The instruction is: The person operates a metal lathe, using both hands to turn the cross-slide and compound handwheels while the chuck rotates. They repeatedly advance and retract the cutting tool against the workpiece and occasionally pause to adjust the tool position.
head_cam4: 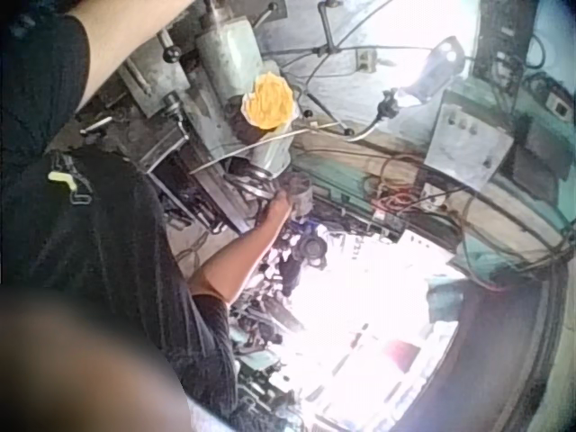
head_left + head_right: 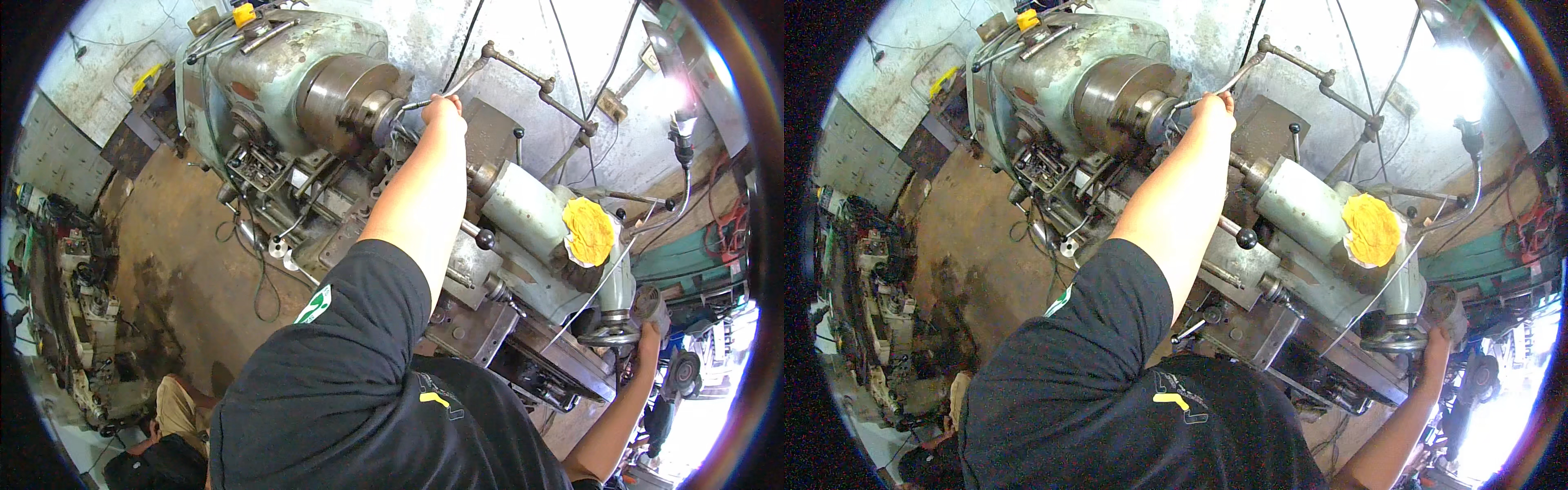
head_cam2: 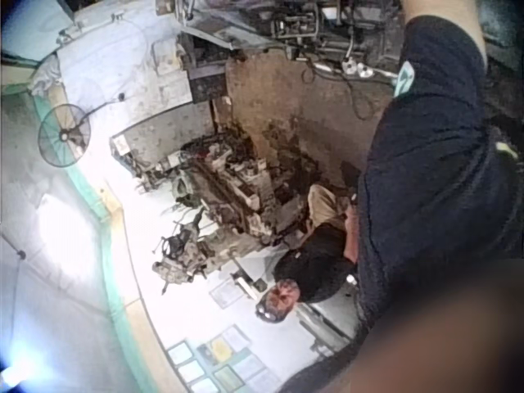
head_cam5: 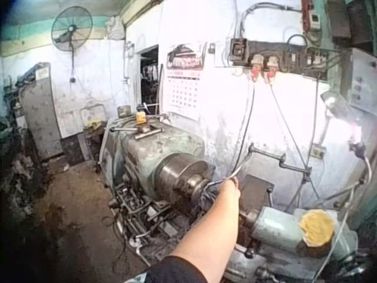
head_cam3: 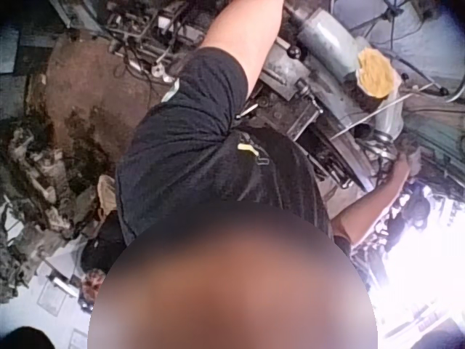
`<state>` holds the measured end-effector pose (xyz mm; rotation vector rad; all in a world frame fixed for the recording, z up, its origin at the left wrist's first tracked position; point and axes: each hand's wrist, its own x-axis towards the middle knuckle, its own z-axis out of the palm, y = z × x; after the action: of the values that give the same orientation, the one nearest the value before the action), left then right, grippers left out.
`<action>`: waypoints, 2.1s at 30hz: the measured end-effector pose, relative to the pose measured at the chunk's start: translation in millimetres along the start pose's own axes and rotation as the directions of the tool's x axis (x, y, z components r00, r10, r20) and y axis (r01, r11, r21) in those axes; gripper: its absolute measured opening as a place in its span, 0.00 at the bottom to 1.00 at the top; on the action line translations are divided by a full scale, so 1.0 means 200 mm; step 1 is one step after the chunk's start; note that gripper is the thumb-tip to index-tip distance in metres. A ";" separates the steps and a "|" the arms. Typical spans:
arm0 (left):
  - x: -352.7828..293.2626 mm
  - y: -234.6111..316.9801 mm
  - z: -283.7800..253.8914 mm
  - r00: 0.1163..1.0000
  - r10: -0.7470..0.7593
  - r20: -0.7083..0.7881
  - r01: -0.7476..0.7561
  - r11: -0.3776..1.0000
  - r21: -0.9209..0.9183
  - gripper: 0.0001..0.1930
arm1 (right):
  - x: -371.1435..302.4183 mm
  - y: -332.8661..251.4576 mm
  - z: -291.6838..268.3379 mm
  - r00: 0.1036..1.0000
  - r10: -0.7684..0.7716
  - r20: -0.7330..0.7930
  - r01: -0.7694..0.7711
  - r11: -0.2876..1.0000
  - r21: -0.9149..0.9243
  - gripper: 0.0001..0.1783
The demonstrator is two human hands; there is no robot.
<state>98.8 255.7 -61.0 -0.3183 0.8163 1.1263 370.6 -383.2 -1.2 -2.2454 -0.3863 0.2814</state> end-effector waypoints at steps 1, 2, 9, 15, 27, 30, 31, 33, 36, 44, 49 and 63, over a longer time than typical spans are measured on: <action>0.01 0.00 0.00 1.000 0.017 -0.001 -0.017 1.000 0.010 0.16 | -0.02 -0.02 0.01 0.999 0.035 -0.019 -0.036 0.999 -0.008 0.24; 0.02 -0.01 0.00 0.999 0.033 -0.003 -0.033 0.999 0.020 0.16 | -0.02 -0.03 0.01 0.997 0.071 -0.040 -0.071 0.997 -0.016 0.24; 0.06 -0.01 0.01 0.999 0.034 -0.009 -0.033 0.999 0.022 0.15 | 0.11 0.12 -0.06 1.000 -0.009 0.006 0.010 0.990 -0.141 0.22; 0.01 0.00 0.01 0.997 0.080 -0.008 -0.079 0.996 0.038 0.16 | 0.23 0.27 -0.11 1.000 0.006 -0.020 -0.009 0.985 -0.174 0.22; -0.04 -0.01 0.01 0.990 0.138 -0.011 -0.135 0.982 0.134 0.19 | 0.23 0.28 -0.08 0.995 -0.084 -0.046 0.076 0.985 -0.154 0.20; -0.01 -0.02 -0.01 0.983 0.183 0.021 -0.184 0.968 0.174 0.20 | 0.16 0.23 -0.04 0.998 -0.065 0.012 0.064 0.995 0.082 0.20; 0.00 -0.02 -0.01 0.982 0.187 0.029 -0.190 0.964 0.186 0.19 | 0.14 0.21 -0.02 0.998 -0.060 -0.024 0.062 0.995 0.078 0.20; 0.01 -0.02 -0.02 0.979 0.197 0.044 -0.202 0.956 0.214 0.18 | 0.11 0.18 0.01 0.998 -0.049 -0.048 0.054 0.993 0.108 0.21; -0.08 -0.04 -0.01 0.997 0.068 0.034 -0.072 0.987 0.147 0.15 | 0.08 0.14 0.03 0.967 -0.205 -0.149 0.160 0.949 -0.272 0.22; -0.87 -0.14 -0.49 0.339 -0.357 0.870 -0.933 -0.012 0.359 0.12 | 0.05 0.08 0.03 0.991 -0.111 -0.072 0.084 0.948 -0.306 0.26; -1.15 -0.12 -0.89 0.178 -0.386 0.905 -0.871 -0.489 -0.037 0.12 | 0.09 0.14 0.02 0.979 -0.164 -0.122 0.100 0.905 -0.413 0.24; -1.08 -0.07 -0.97 0.054 -0.394 0.917 -0.740 -0.633 -0.228 0.08 | -0.09 -0.05 0.12 0.973 -0.140 -0.186 0.022 0.852 -0.522 0.28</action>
<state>-9.6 -13.4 -38.7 2.7796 0.6088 0.8838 345.0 -366.9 -7.5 -2.7453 -0.4810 -0.1387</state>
